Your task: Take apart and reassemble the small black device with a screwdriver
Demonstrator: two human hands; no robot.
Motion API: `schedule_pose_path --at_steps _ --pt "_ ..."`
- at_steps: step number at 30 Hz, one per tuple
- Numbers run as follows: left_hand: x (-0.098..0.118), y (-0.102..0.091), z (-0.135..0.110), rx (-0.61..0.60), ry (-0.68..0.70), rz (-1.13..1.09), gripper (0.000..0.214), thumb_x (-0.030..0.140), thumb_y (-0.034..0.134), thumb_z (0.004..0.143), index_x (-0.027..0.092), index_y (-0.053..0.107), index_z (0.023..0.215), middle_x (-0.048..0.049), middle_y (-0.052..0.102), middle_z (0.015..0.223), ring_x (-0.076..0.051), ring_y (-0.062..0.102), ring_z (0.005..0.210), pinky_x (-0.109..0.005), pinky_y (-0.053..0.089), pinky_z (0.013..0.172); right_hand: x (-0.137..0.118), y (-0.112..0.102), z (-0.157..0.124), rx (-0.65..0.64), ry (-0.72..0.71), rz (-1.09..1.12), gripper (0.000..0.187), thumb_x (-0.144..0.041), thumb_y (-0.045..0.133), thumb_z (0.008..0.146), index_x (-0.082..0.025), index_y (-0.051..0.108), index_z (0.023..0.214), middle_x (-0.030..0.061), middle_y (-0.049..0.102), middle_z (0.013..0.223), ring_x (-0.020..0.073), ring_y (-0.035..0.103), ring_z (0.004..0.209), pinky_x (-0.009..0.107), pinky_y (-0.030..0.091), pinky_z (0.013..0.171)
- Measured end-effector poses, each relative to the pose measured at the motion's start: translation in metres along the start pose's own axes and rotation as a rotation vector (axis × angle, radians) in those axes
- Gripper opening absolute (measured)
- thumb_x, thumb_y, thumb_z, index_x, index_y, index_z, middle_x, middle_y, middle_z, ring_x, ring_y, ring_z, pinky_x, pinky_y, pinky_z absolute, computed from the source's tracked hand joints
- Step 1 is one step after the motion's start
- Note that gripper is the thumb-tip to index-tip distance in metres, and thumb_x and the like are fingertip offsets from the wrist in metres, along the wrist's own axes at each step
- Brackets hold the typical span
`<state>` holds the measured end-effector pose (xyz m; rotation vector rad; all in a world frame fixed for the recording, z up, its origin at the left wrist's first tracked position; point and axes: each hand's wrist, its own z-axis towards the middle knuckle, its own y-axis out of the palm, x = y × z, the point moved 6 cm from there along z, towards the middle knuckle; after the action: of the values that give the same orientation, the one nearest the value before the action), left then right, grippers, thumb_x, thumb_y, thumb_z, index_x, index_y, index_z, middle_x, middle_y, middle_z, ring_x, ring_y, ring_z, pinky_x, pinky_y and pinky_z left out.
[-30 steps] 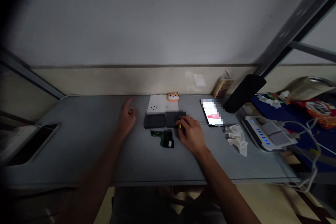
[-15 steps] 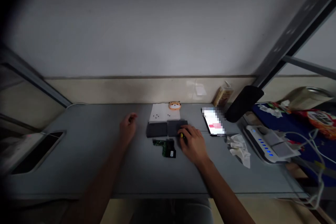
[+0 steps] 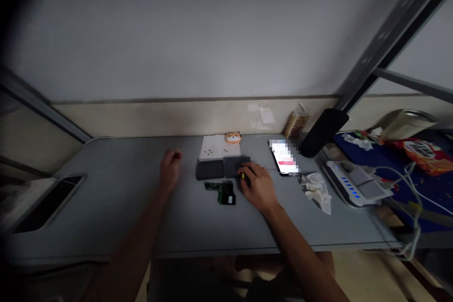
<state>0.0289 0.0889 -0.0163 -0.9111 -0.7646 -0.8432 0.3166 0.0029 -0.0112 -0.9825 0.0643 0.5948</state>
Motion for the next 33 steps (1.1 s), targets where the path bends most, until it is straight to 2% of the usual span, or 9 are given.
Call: schedule_pose_path --at_steps 5,10,12,15,20,28,33 --pt "0.006 0.001 -0.001 0.031 0.044 -0.01 0.01 0.017 0.043 0.069 0.024 0.047 0.063 -0.0024 0.052 0.07 -0.021 0.054 0.077 -0.031 0.046 0.075 -0.001 -0.001 0.0 0.018 -0.013 -0.012 0.022 -0.014 0.053 0.092 -0.024 0.072 0.096 0.0082 0.075 0.111 0.0237 0.068 0.094 0.038 0.048 0.079" --pt "0.011 0.007 0.0 -0.08 0.059 0.069 0.018 0.014 0.042 0.072 0.024 0.038 0.057 -0.0019 0.047 0.064 -0.022 0.049 0.072 -0.032 0.043 0.072 -0.001 -0.001 0.0 0.002 -0.007 -0.008 0.023 -0.014 0.053 0.091 -0.025 0.072 0.097 0.0084 0.075 0.111 0.0244 0.068 0.096 0.039 0.048 0.081" --pt "0.012 0.008 -0.001 -0.09 0.062 0.073 0.021 0.012 0.042 0.071 0.024 0.035 0.056 -0.0018 0.045 0.063 -0.022 0.049 0.072 -0.032 0.043 0.073 -0.001 0.0 0.0 0.001 -0.003 -0.013 0.022 -0.013 0.054 0.091 -0.025 0.072 0.097 0.0084 0.075 0.111 0.0243 0.068 0.096 0.039 0.048 0.082" --pt "0.012 0.007 -0.002 -0.079 0.056 0.07 0.02 0.009 0.04 0.07 0.024 0.035 0.057 -0.0017 0.046 0.064 -0.022 0.05 0.073 -0.032 0.043 0.074 -0.001 0.0 0.0 0.009 -0.006 -0.02 0.021 -0.014 0.054 0.09 -0.025 0.072 0.096 0.0082 0.075 0.111 0.0242 0.068 0.095 0.039 0.047 0.082" --pt "0.011 0.007 -0.005 -0.087 0.016 0.065 0.018 0.008 0.04 0.074 0.023 0.045 0.065 -0.0002 0.052 0.07 -0.02 0.053 0.074 -0.03 0.043 0.073 -0.001 0.001 -0.001 0.023 -0.009 -0.037 0.022 -0.015 0.053 0.091 -0.026 0.071 0.096 0.0082 0.075 0.11 0.0246 0.067 0.095 0.04 0.048 0.082" --pt "0.011 0.009 -0.005 -0.104 0.001 0.042 0.023 0.004 0.04 0.072 0.023 0.036 0.061 0.0015 0.043 0.063 -0.018 0.046 0.064 -0.028 0.038 0.065 -0.002 0.0 0.0 0.015 -0.014 -0.031 0.021 -0.015 0.053 0.092 -0.025 0.071 0.097 0.0079 0.076 0.11 0.024 0.068 0.093 0.039 0.047 0.079" --pt "0.012 0.008 -0.007 -0.117 -0.006 0.022 0.024 0.007 0.042 0.079 0.023 0.037 0.062 0.0018 0.043 0.063 -0.018 0.046 0.063 -0.028 0.038 0.064 -0.002 -0.001 0.0 0.012 -0.021 -0.026 0.021 -0.014 0.054 0.091 -0.025 0.07 0.097 0.0083 0.075 0.11 0.0239 0.068 0.094 0.038 0.047 0.079"
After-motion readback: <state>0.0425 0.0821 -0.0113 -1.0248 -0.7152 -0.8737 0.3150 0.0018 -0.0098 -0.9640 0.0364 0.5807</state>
